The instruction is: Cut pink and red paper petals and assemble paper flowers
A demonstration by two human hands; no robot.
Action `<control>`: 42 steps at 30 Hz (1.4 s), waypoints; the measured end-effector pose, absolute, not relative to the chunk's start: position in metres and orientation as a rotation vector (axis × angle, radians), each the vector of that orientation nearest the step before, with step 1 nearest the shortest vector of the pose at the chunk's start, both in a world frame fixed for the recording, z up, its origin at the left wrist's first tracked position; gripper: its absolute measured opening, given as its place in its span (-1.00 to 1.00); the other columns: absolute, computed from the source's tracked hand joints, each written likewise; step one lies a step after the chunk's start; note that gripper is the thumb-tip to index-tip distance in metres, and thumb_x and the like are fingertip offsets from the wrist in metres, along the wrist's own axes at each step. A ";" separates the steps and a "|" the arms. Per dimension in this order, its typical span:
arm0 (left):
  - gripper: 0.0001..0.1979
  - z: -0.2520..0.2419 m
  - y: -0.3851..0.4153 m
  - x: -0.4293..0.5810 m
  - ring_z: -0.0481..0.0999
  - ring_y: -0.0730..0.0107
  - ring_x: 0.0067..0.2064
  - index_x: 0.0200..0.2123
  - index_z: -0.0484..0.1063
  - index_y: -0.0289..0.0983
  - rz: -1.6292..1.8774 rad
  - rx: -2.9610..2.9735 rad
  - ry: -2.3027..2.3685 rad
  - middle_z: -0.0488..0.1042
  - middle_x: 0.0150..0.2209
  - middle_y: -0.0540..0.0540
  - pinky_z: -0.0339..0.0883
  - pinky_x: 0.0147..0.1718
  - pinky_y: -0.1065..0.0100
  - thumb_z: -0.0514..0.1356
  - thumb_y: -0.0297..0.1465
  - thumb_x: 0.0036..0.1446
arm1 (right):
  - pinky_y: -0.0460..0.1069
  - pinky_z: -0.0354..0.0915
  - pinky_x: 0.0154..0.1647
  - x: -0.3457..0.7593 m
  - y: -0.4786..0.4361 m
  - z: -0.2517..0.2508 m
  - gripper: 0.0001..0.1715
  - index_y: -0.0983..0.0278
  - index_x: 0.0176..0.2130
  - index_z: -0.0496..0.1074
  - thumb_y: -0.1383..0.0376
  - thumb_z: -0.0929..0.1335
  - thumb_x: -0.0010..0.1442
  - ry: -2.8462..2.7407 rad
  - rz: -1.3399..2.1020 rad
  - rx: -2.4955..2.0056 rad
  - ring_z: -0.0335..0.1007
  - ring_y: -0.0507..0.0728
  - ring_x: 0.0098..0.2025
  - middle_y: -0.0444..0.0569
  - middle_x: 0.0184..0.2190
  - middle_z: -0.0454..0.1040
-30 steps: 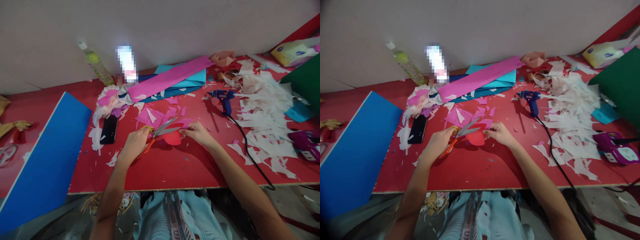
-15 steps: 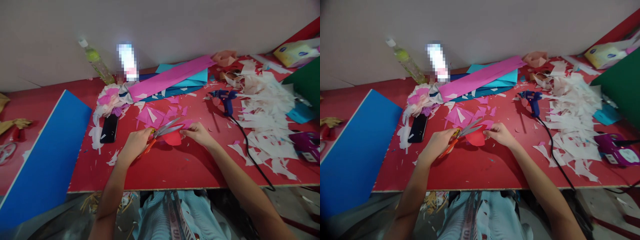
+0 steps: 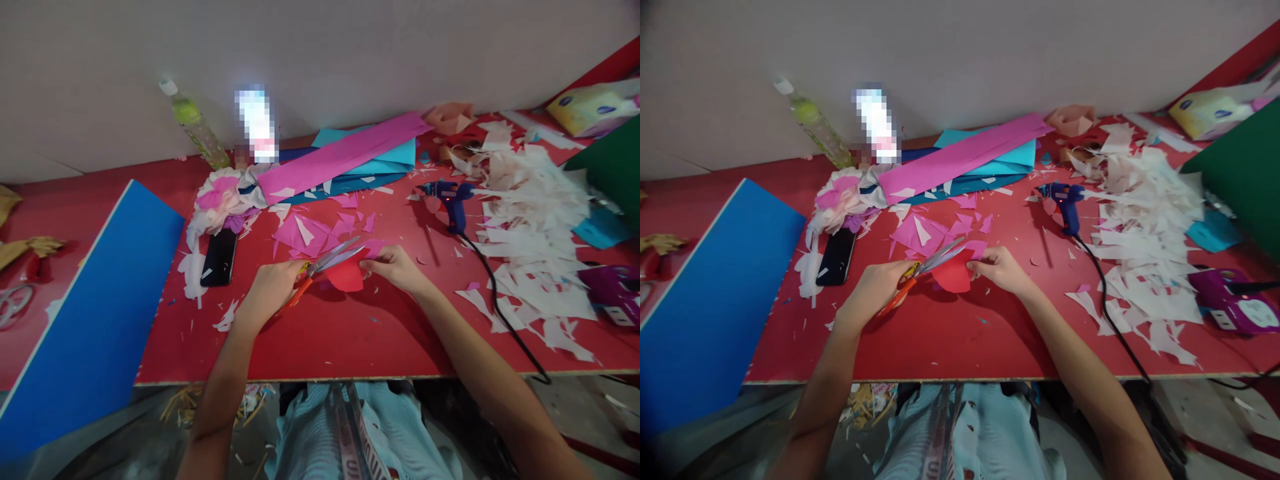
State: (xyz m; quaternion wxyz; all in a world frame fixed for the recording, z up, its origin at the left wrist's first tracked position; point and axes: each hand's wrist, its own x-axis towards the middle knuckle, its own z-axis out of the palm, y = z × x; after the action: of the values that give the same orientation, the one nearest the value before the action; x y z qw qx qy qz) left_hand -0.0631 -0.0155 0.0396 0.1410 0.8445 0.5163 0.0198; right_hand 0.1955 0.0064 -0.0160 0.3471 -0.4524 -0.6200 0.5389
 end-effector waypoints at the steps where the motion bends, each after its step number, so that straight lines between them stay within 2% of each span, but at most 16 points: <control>1: -0.81 0.040 -0.016 -0.063 0.53 0.27 -0.17 -0.20 0.40 -0.24 0.050 2.445 1.485 0.54 -0.26 -0.12 0.27 -0.25 0.39 0.01 -0.41 0.20 | -0.06 0.29 -0.43 0.196 0.007 -0.017 -0.75 0.30 -0.58 0.44 0.22 0.35 0.03 -1.612 1.399 -1.172 0.38 0.05 -0.52 -0.08 -0.61 0.47; 6: -0.79 0.042 -0.015 -0.065 0.54 0.24 -0.33 -0.34 0.40 -0.25 -0.028 2.490 1.553 0.54 -0.40 -0.10 0.19 -0.42 0.39 0.03 -0.30 0.19 | -0.06 0.27 -0.43 0.196 0.008 -0.020 -0.78 0.30 -0.56 0.44 0.24 0.35 0.02 -1.611 1.407 -1.189 0.36 0.05 -0.53 -0.09 -0.61 0.46; 9: -0.75 0.040 -0.016 -0.068 0.53 0.24 -0.33 -0.33 0.39 -0.26 0.071 2.487 1.655 0.54 -0.40 -0.11 0.19 -0.41 0.38 0.04 -0.22 0.18 | -0.06 0.27 -0.45 0.195 0.009 -0.020 -0.79 0.31 -0.56 0.43 0.23 0.36 0.00 -1.581 1.406 -1.188 0.35 0.05 -0.54 -0.10 -0.62 0.45; 13: -0.78 0.038 -0.015 -0.068 0.53 0.26 -0.27 -0.15 0.34 -0.27 0.166 2.405 1.714 0.54 -0.32 -0.11 0.23 -0.36 0.37 0.01 -0.33 0.19 | -0.07 0.27 -0.48 0.193 0.010 -0.022 -0.78 0.30 -0.57 0.43 0.20 0.38 -0.02 -1.468 1.351 -1.242 0.36 0.05 -0.56 -0.10 -0.64 0.46; 17: -0.69 0.038 -0.016 -0.062 0.52 0.22 -0.17 -0.03 0.28 -0.28 0.079 2.351 1.815 0.52 -0.19 -0.16 0.28 -0.33 0.35 0.02 -0.42 0.14 | -0.07 0.28 -0.49 0.188 0.009 -0.030 -0.79 0.29 -0.57 0.44 0.20 0.39 -0.03 -1.292 1.242 -1.243 0.37 0.03 -0.56 -0.12 -0.62 0.47; 24: -0.62 0.037 -0.022 -0.048 0.53 0.22 -0.16 -0.01 0.30 -0.26 0.071 2.379 1.836 0.53 -0.20 -0.12 0.30 -0.33 0.35 0.06 -0.47 0.05 | -0.08 0.28 -0.50 0.180 0.004 -0.034 -0.85 0.25 -0.58 0.47 0.24 0.42 -0.06 -1.117 1.200 -1.171 0.36 0.03 -0.57 -0.16 -0.62 0.46; 33: -0.65 0.036 -0.027 -0.039 0.55 0.19 -0.24 -0.05 0.34 -0.30 0.044 2.411 1.877 0.54 -0.29 -0.14 0.29 -0.37 0.33 0.03 -0.46 0.07 | -0.10 0.19 -0.54 0.179 0.002 -0.031 -0.81 0.27 -0.62 0.46 0.24 0.43 -0.07 -1.077 1.130 -1.161 0.29 -0.01 -0.58 -0.16 -0.64 0.44; 42: -0.65 0.031 -0.031 -0.032 0.54 0.23 -0.29 -0.05 0.33 -0.31 0.066 2.429 1.895 0.54 -0.30 -0.14 0.27 -0.38 0.35 0.04 -0.45 0.06 | -0.08 0.23 -0.51 0.179 0.001 -0.039 -0.86 0.26 -0.58 0.46 0.25 0.44 -0.09 -0.992 1.142 -1.130 0.33 0.01 -0.55 -0.18 -0.64 0.41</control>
State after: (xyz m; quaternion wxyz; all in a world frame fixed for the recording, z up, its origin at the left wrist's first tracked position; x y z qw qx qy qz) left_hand -0.0323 -0.0307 0.0313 0.0301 0.7878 0.6148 0.0213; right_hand 0.1790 0.0007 -0.0388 0.5864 -0.4848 -0.4256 0.4899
